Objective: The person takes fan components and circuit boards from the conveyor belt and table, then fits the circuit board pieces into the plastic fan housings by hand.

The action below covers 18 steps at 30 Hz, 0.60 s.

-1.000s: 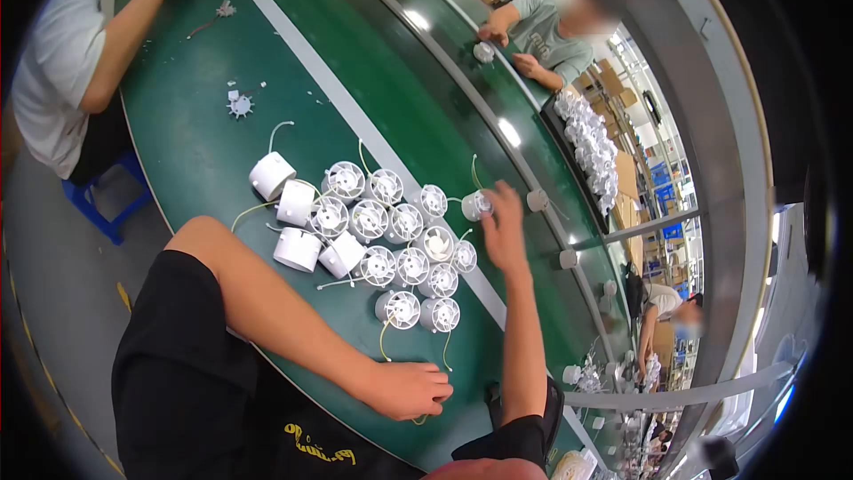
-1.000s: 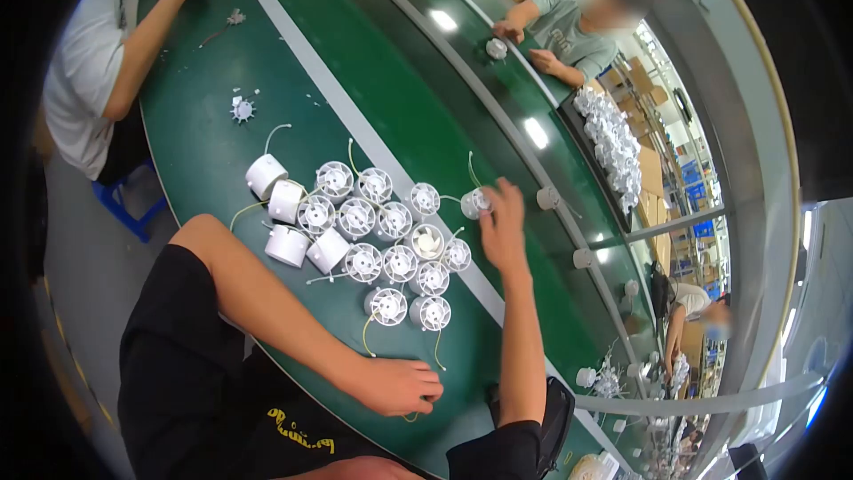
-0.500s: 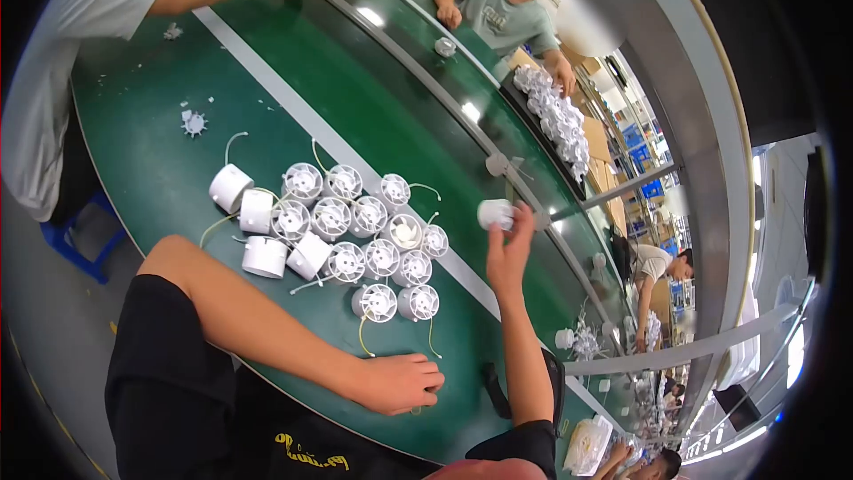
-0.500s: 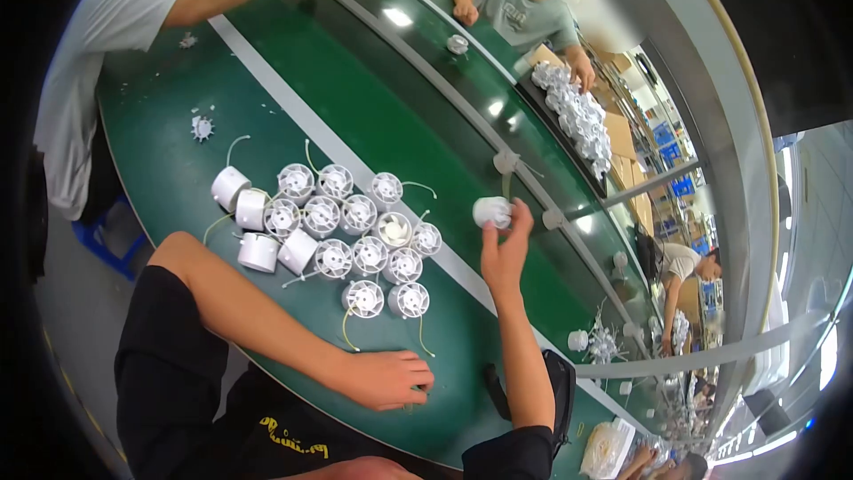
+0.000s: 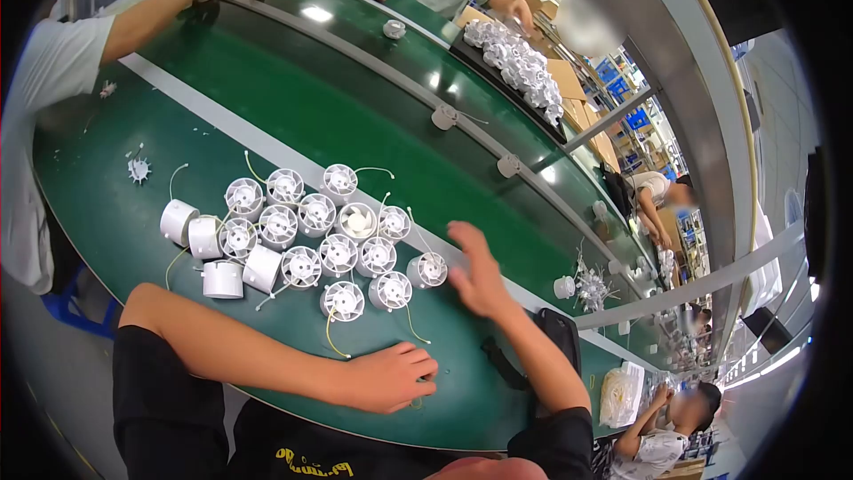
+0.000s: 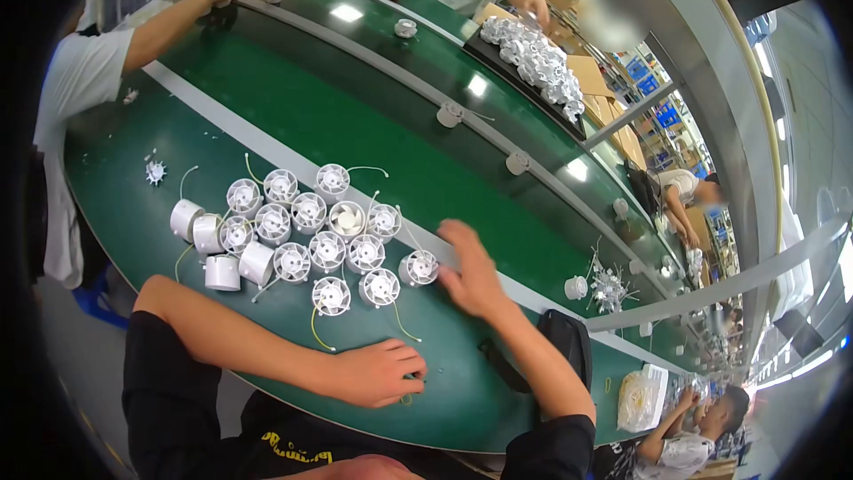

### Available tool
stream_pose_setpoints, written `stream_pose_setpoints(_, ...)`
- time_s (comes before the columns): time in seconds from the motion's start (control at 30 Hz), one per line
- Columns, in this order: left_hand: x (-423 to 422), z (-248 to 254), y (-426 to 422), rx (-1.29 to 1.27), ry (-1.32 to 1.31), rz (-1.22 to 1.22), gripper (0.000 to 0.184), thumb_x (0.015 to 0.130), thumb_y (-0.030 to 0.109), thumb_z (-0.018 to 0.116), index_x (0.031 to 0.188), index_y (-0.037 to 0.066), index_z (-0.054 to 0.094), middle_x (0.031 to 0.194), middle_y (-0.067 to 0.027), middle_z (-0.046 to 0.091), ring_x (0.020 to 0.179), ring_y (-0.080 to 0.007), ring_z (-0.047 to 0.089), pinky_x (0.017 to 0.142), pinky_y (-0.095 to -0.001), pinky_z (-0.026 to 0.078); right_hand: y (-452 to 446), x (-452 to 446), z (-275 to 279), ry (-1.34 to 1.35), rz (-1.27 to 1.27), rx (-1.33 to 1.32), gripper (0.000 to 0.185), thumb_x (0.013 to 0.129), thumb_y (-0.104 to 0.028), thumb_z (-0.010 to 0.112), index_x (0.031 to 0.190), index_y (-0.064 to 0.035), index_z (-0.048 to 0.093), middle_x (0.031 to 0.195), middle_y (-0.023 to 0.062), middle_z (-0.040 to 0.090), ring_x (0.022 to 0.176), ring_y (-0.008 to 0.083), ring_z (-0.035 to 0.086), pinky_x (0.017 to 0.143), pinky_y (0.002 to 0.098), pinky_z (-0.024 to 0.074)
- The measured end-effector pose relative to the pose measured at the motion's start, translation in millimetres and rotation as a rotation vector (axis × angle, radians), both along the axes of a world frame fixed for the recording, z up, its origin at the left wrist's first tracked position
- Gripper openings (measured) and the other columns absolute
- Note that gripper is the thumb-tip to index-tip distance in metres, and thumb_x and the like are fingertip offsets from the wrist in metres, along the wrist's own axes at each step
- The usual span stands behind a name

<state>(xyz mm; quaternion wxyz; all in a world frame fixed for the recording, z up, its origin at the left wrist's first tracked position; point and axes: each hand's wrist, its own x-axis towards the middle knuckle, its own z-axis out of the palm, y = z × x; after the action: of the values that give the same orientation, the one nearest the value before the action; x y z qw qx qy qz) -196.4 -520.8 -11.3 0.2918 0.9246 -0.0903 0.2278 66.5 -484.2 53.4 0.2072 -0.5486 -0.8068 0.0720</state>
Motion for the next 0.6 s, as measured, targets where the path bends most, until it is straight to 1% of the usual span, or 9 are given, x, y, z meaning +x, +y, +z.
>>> stream_pose_setpoints(0.1,0,0,0,0.014,-0.013,0.005,0.029,0.081,0.019,0.072,0.109,0.012,0.064,0.112,-0.0062,0.057,0.108,-0.0253,0.055,0.093,-0.0395,0.044,35,51,-9,0.207,-0.332,0.094,0.061,0.093,-0.016,0.067,0.148,-0.0044,0.044,0.15,0.0186,0.045,0.133,0.0359,0.052,0.109,0.046,0.0436)
stream_pose_setpoints(0.17,1,1,-1,0.027,-0.029,0.026,0.03,0.081,0.019,0.072,0.109,0.012,0.063,0.111,-0.0061,0.057,0.107,-0.0253,0.055,0.092,-0.0393,0.044,66,97,-20,0.274,-0.55,0.18,0.061,0.096,-0.019,0.067,0.149,-0.0023,0.042,0.152,0.0193,0.043,0.134,0.0347,0.051,0.111,0.0444,0.0433)
stream_pose_setpoints(0.23,3,1,-2,0.03,-0.03,0.01,0.029,0.082,0.02,0.071,0.108,0.012,0.063,0.109,-0.0062,0.056,0.106,-0.0251,0.054,0.09,-0.0388,0.044,107,176,-52,0.224,-0.674,0.287,0.066,0.096,-0.028,0.069,0.15,-0.0006,0.042,0.154,0.0227,0.04,0.133,0.0381,0.051,0.112,0.0465,0.0421)
stream_pose_setpoints(0.27,3,1,0,0.033,-0.027,0.009,0.028,0.082,0.02,0.07,0.108,0.012,0.063,0.107,-0.0062,0.056,0.105,-0.025,0.054,0.089,-0.0385,0.043,135,214,-63,0.229,-0.644,0.295,0.066,0.096,-0.028,0.069,0.15,-0.0006,0.042,0.154,0.0227,0.04,0.133,0.0381,0.051,0.112,0.0465,0.0421)
stream_pose_setpoints(0.33,3,-1,-1,0.051,-0.047,0.031,0.027,0.082,0.02,0.07,0.107,0.012,0.063,0.107,-0.0064,0.056,0.105,-0.0249,0.054,0.088,-0.0383,0.043,182,261,-74,0.09,-0.83,0.303,0.076,0.092,-0.042,0.074,0.146,0.0039,0.048,0.152,0.0251,0.048,0.136,0.0397,0.051,0.113,0.0436,0.0412)
stream_pose_setpoints(0.37,4,-2,-2,0.065,-0.06,0.026,0.027,0.082,0.021,0.069,0.107,0.012,0.063,0.106,-0.0065,0.055,0.104,-0.0247,0.053,0.088,-0.038,0.043,201,254,-71,0.091,-0.806,0.306,0.076,0.092,-0.042,0.074,0.146,0.0039,0.048,0.152,0.0251,0.048,0.136,0.0397,0.051,0.113,0.0436,0.0412)
stream_pose_setpoints(0.47,8,-9,-7,0.072,-0.101,0.036,0.026,0.083,0.022,0.068,0.106,0.011,0.063,0.106,-0.0072,0.055,0.104,-0.0245,0.053,0.087,-0.0377,0.043,267,212,-54,0.303,-0.895,0.097,0.091,0.088,-0.066,0.066,0.147,0.0018,0.051,0.158,0.0269,0.04,0.142,0.0443,0.041,0.12,0.0495,0.0317)
stream_pose_setpoints(0.5,10,-12,-6,0.059,-0.133,0.026,0.025,0.083,0.022,0.067,0.105,0.011,0.063,0.106,-0.0077,0.055,0.104,-0.0245,0.053,0.087,-0.0376,0.043,287,184,-42,0.316,-0.867,0.097,0.091,0.088,-0.066,0.066,0.147,0.0018,0.051,0.158,0.0269,0.04,0.142,0.0443,0.041,0.12,0.0495,0.0317)
stream_pose_setpoints(0.6,13,-20,-5,0.059,-0.173,0.054,0.024,0.083,0.022,0.066,0.103,0.01,0.063,0.106,-0.0086,0.055,0.104,-0.0248,0.053,0.087,-0.0375,0.043,323,87,-6,-0.03,-0.911,-0.046,0.099,0.086,-0.077,0.058,0.146,0.0023,0.053,0.155,0.0276,0.045,0.145,0.0462,0.038,0.121,0.0539,0.0284)
